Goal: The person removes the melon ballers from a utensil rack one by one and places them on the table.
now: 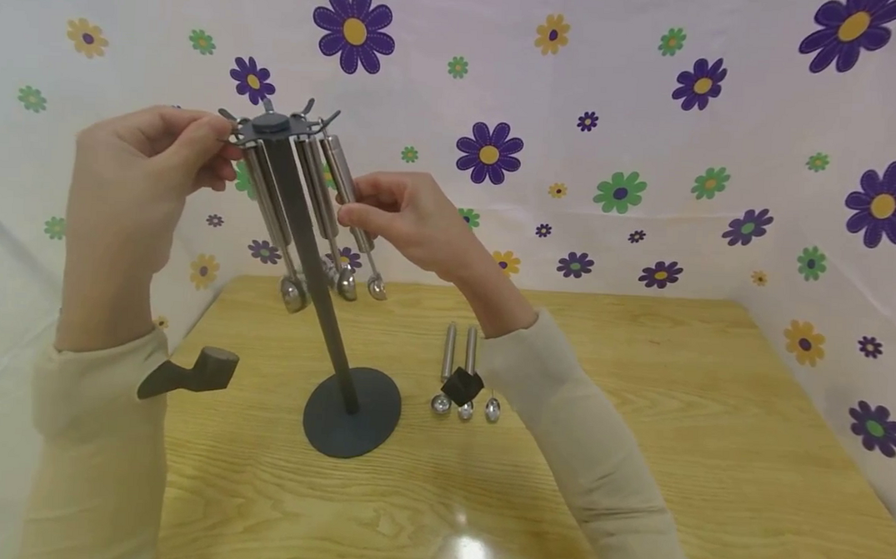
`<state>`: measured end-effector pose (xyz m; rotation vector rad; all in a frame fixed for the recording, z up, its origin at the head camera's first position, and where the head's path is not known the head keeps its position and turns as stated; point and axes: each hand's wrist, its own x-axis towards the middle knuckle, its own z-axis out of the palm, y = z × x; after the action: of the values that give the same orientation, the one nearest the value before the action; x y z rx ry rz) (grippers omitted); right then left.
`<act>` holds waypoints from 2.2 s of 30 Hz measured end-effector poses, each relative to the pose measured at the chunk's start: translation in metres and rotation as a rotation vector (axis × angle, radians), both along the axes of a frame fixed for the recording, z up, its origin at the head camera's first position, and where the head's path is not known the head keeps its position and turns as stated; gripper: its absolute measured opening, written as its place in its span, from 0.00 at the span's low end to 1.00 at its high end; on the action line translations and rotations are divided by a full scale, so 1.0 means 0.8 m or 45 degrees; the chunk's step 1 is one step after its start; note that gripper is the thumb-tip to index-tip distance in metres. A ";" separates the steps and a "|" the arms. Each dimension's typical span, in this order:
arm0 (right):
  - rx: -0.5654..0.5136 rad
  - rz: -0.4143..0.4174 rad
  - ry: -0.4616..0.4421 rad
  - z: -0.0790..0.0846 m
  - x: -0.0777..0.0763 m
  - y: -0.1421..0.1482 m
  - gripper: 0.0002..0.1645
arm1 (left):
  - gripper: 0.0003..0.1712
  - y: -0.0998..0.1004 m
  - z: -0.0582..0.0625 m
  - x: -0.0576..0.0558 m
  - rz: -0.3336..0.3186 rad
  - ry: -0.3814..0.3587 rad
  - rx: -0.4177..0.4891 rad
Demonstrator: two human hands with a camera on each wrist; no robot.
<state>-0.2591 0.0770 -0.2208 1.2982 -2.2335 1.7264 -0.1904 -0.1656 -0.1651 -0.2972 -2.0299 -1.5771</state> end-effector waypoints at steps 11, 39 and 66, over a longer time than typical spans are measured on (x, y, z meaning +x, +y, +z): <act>0.053 -0.038 -0.065 0.007 0.003 0.010 0.09 | 0.11 0.002 0.000 0.002 -0.009 0.001 0.006; 0.014 -0.312 -0.285 -0.026 -0.004 0.074 0.11 | 0.07 0.002 -0.001 0.000 -0.111 0.016 0.077; 0.153 -0.621 -0.572 -0.133 0.015 0.176 0.22 | 0.08 0.004 -0.002 0.000 -0.076 0.010 0.051</act>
<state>-0.2475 0.2179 -0.3270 0.3240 -2.6162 1.8301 -0.1903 -0.1624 -0.1668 -0.3518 -1.9981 -1.6478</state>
